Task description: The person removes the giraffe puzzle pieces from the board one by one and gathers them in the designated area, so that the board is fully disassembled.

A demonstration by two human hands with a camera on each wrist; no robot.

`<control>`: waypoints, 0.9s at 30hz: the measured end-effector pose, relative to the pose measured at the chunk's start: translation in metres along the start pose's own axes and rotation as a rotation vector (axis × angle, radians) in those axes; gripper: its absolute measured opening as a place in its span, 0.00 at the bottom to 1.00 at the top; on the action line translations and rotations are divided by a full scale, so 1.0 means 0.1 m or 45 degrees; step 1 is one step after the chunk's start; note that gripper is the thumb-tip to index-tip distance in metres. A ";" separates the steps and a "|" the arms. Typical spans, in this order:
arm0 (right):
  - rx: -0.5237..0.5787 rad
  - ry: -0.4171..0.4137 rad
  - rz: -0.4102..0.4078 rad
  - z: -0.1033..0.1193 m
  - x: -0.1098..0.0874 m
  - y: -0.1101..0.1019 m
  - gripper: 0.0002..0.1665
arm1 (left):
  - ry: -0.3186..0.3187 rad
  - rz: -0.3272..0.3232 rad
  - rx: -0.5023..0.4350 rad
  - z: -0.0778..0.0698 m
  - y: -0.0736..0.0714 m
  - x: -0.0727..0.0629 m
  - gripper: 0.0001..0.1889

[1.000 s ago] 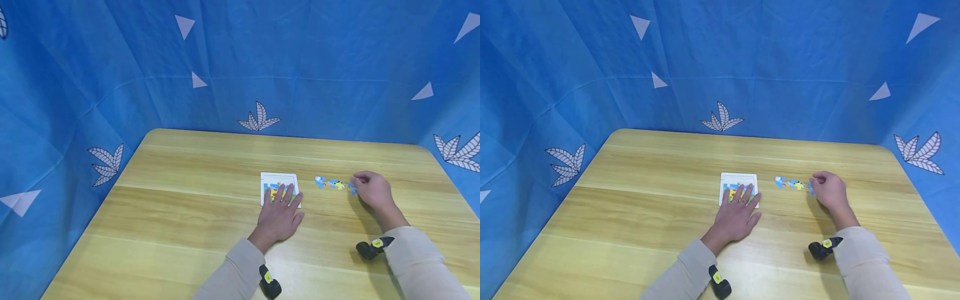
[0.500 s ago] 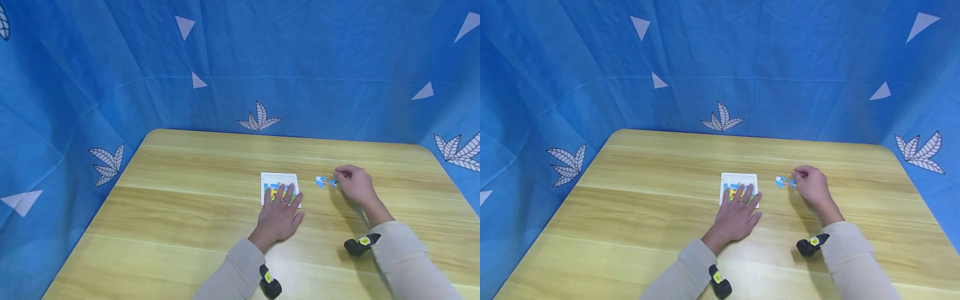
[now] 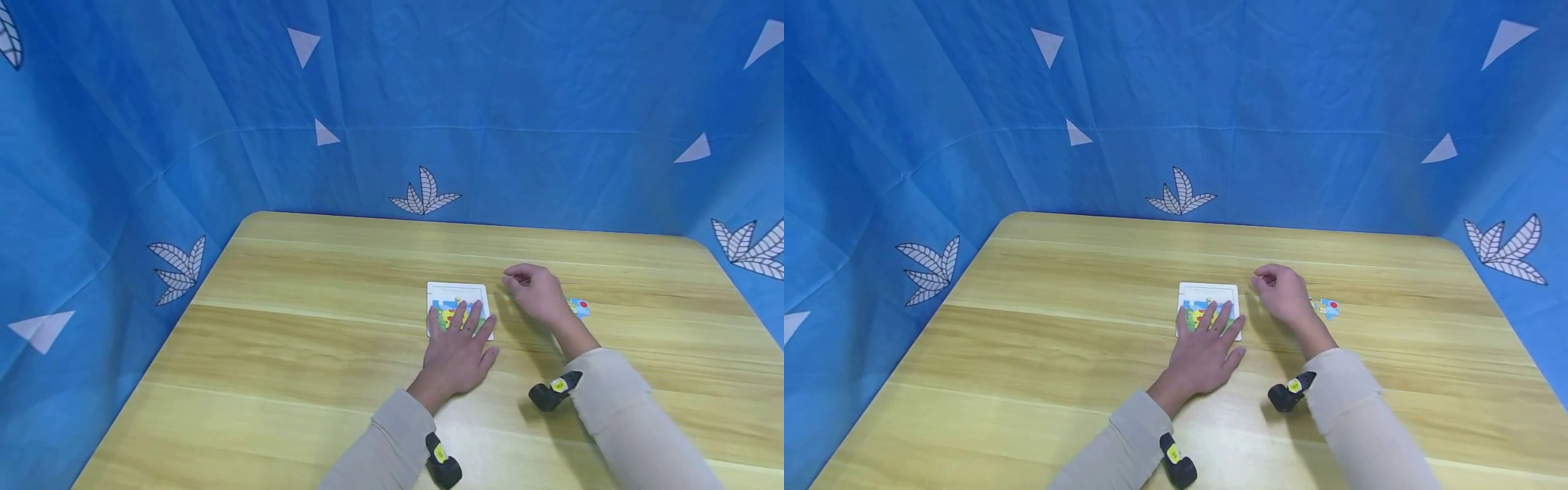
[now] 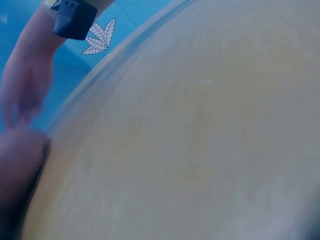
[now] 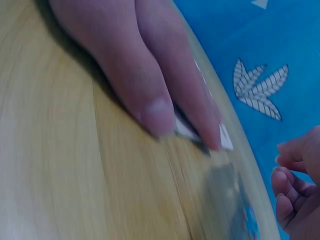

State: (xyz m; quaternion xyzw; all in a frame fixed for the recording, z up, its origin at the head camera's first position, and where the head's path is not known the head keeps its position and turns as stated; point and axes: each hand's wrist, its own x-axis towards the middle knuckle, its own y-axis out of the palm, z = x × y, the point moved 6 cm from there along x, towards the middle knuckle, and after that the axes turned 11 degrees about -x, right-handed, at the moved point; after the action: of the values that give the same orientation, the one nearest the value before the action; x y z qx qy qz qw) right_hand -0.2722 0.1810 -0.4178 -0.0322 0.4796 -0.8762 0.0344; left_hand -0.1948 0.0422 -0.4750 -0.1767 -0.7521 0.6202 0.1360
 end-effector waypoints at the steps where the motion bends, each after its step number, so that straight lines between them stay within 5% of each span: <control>1: 0.006 -0.012 0.006 0.03 0.01 0.03 0.19 | -0.004 -0.003 -0.004 0.00 0.00 0.00 0.29; 15: 0.030 -0.133 0.232 0.48 0.12 0.41 0.17 | -0.013 0.012 -0.027 -0.01 -0.01 -0.01 0.28; 27: -0.019 -0.273 0.366 0.77 0.11 0.54 0.14 | 0.023 -0.063 -0.038 -0.01 -0.06 -0.04 0.28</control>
State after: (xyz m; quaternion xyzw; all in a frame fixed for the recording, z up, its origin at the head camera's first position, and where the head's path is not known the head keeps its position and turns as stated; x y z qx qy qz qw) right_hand -0.2747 0.0869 -0.4218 -0.0569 0.4793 -0.8502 0.2101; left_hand -0.1918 0.0405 -0.4687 -0.1656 -0.7641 0.6038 0.1553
